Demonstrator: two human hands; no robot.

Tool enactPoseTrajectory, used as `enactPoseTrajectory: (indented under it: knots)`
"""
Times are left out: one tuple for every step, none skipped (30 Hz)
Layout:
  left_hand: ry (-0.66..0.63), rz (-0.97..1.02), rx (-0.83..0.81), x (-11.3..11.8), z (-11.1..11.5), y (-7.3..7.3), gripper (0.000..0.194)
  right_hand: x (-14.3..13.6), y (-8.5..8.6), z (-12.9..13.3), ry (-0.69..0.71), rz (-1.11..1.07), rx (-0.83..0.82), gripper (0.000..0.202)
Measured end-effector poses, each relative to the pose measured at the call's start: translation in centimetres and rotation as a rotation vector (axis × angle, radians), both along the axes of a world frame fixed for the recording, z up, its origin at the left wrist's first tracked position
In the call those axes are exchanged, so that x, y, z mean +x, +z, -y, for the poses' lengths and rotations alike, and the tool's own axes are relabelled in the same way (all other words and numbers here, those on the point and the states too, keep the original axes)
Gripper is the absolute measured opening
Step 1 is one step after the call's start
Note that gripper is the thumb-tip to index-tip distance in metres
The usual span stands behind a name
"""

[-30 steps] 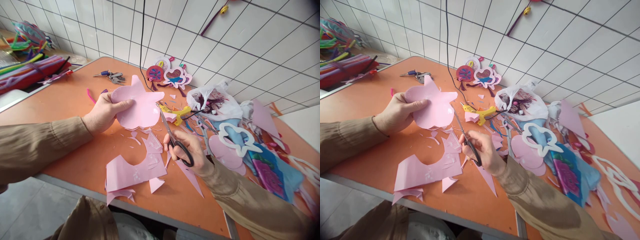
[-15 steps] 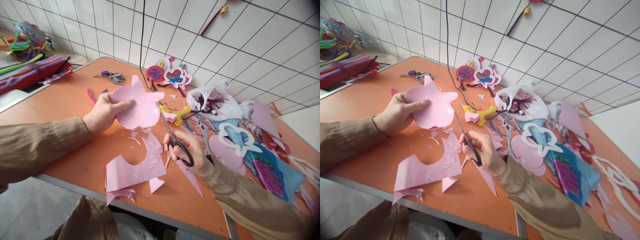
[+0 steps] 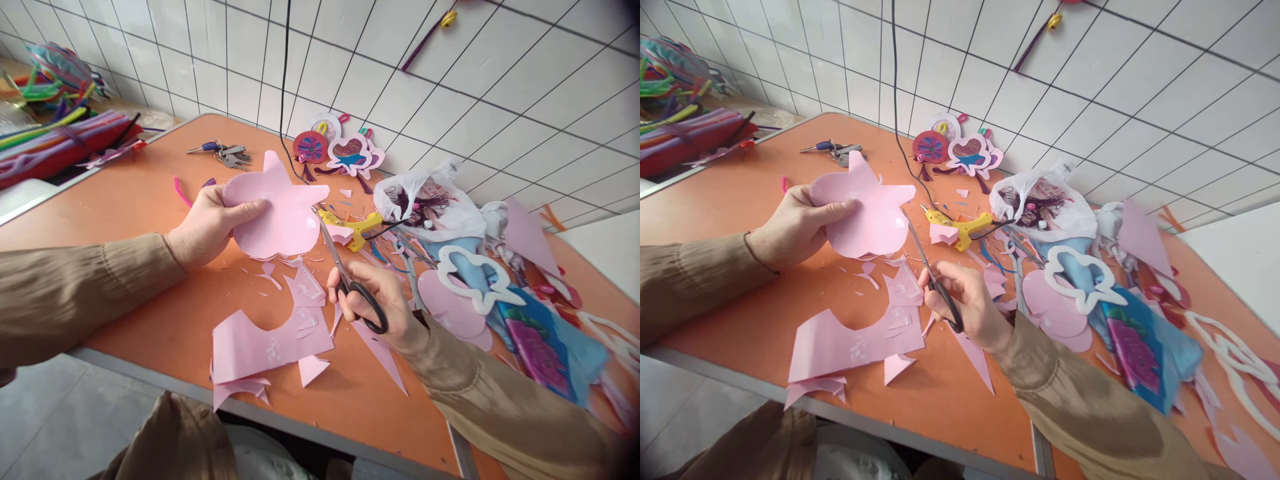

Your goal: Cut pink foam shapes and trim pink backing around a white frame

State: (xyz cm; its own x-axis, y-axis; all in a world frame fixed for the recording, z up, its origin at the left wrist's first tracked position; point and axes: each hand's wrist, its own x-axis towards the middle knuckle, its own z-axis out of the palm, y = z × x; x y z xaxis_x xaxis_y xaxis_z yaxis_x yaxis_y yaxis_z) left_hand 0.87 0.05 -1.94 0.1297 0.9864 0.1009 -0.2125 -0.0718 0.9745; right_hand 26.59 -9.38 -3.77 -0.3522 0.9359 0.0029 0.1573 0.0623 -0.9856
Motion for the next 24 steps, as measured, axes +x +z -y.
enactPoseTrajectory:
  knots:
    - [0.002,-0.002,-0.001,-0.01,0.01,0.01,0.038,0.01,0.01,0.01,0.000,0.004,-0.001,0.055]
    - [0.005,-0.003,-0.002,0.00,0.02,0.02,0.039,0.03,0.03,0.02,0.001,0.009,-0.002,0.055]
    - [0.006,-0.005,-0.006,0.00,0.03,0.04,0.039,0.04,0.05,0.03,0.001,0.014,-0.003,0.055]
    - [0.008,-0.005,-0.010,0.00,0.04,0.05,0.039,0.05,0.06,0.03,0.002,0.017,-0.003,0.055]
    - [0.010,-0.005,-0.012,0.01,0.03,0.06,0.039,0.05,0.08,0.03,0.001,0.018,-0.002,0.055]
    - [0.011,-0.005,-0.014,0.01,0.02,0.06,0.040,0.05,0.09,0.02,0.001,0.019,-0.001,0.055]
    - [0.010,-0.004,-0.014,0.00,0.00,0.06,0.040,0.04,0.09,0.02,-0.001,0.019,0.002,0.055]
    - [0.010,-0.002,-0.013,0.00,-0.02,0.04,0.041,0.03,0.08,0.01,-0.004,0.018,0.003,0.055]
    - [0.010,0.000,-0.012,-0.01,-0.05,0.02,0.041,0.02,0.06,0.01,-0.007,0.017,0.004,0.055]
    - [0.010,0.002,-0.010,-0.02,-0.08,0.00,0.042,0.01,0.03,0.01,-0.009,0.014,0.005,0.055]
    - [0.009,0.003,-0.008,-0.03,-0.10,-0.02,0.041,0.00,0.00,0.02,-0.010,0.011,0.003,0.055]
    - [0.009,0.004,-0.006,-0.03,-0.12,-0.03,0.041,-0.01,-0.03,0.03,-0.010,0.006,0.000,0.055]
    - [0.008,0.005,-0.004,-0.03,-0.13,-0.04,0.041,-0.02,-0.05,0.04,-0.006,0.001,-0.005,0.054]
    - [0.009,0.006,-0.004,-0.02,-0.13,-0.03,0.041,-0.03,-0.07,0.05,-0.002,-0.004,-0.011,0.054]
    - [0.010,0.007,-0.004,-0.02,-0.12,-0.02,0.041,-0.04,-0.08,0.06,0.002,-0.009,-0.015,0.054]
    - [0.011,0.007,-0.006,-0.01,-0.11,-0.01,0.041,-0.05,-0.08,0.06,0.005,-0.013,-0.018,0.055]
    - [0.011,0.006,-0.008,-0.01,-0.09,0.01,0.040,-0.06,-0.07,0.07,0.007,-0.016,-0.019,0.055]
    - [0.011,0.004,-0.009,-0.01,-0.08,0.02,0.040,-0.07,-0.04,0.06,0.008,-0.019,-0.018,0.055]
    - [0.010,0.002,-0.008,-0.02,-0.08,0.03,0.039,-0.08,-0.01,0.06,0.008,-0.020,-0.015,0.056]
    - [0.009,0.000,-0.006,-0.02,-0.07,0.04,0.039,-0.09,0.02,0.05,0.007,-0.023,-0.012,0.056]
    - [0.007,0.000,-0.004,-0.03,-0.08,0.03,0.038,-0.09,0.05,0.04,0.007,-0.025,-0.008,0.056]
    - [0.005,0.000,-0.002,-0.04,-0.08,0.02,0.038,-0.08,0.07,0.04,0.008,-0.027,-0.004,0.055]
    - [0.004,0.001,-0.001,-0.05,-0.09,0.00,0.038,-0.07,0.08,0.03,0.009,-0.029,0.000,0.055]
    - [0.001,0.002,0.001,-0.06,-0.10,-0.02,0.039,-0.05,0.08,0.03,0.009,-0.032,0.002,0.054]
